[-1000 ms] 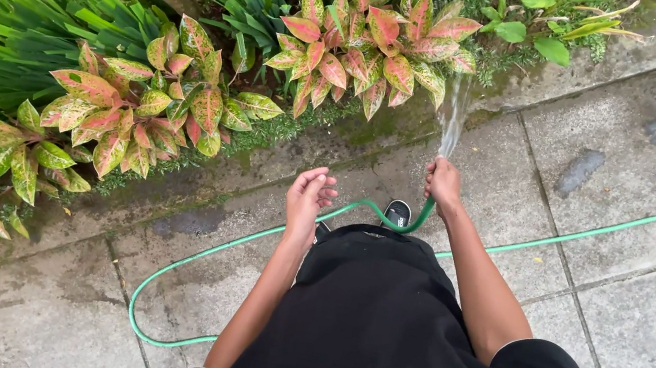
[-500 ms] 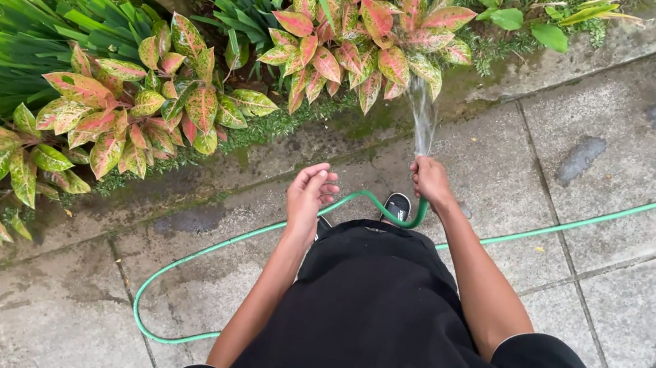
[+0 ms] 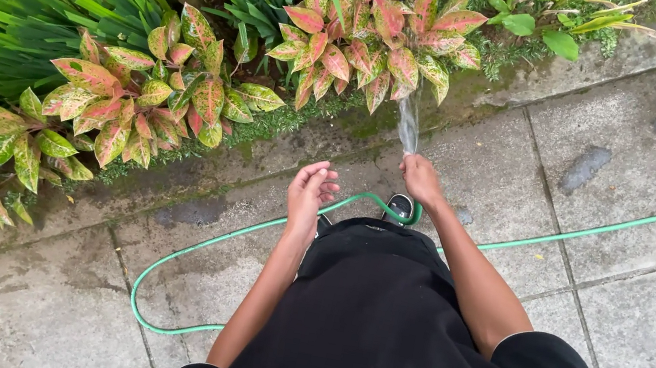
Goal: Watering a variety of garden plants using a green hose.
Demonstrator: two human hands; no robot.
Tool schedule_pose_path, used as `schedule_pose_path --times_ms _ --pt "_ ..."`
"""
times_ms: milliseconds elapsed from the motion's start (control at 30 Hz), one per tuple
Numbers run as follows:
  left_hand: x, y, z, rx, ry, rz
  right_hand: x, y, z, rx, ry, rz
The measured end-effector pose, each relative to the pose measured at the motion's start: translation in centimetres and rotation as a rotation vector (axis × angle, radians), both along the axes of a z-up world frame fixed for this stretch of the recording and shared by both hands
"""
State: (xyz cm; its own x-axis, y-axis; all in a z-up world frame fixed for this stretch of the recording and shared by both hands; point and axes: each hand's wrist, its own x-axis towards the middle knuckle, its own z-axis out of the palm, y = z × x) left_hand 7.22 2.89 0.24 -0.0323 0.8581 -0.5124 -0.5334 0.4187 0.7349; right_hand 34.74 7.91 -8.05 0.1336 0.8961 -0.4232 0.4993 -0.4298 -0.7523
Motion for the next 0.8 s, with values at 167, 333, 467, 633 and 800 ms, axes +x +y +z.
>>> schedule_pose_path --times_ms 167,333,467,633,800 --pt "-0.4 -0.3 -0.3 0.005 -0.011 0.022 -2.0 1.1 2.7 0.018 0.005 -0.025" --pt "-0.9 -0.2 0.2 -0.002 -0.005 0.038 -3.4 3.1 4.9 0.127 0.049 -0.073" --pt "-1.2 -0.4 0.0 -0.003 -0.01 0.048 -4.7 3.7 6.9 0.146 0.004 -0.031" --pt "-1.6 -0.4 0.0 -0.026 0.006 0.051 -6.2 3.4 7.4 0.072 0.069 -0.018" --pt "-2.4 -0.8 0.0 -0.015 -0.014 0.08 -6.3 3.0 5.4 0.005 0.113 0.009"
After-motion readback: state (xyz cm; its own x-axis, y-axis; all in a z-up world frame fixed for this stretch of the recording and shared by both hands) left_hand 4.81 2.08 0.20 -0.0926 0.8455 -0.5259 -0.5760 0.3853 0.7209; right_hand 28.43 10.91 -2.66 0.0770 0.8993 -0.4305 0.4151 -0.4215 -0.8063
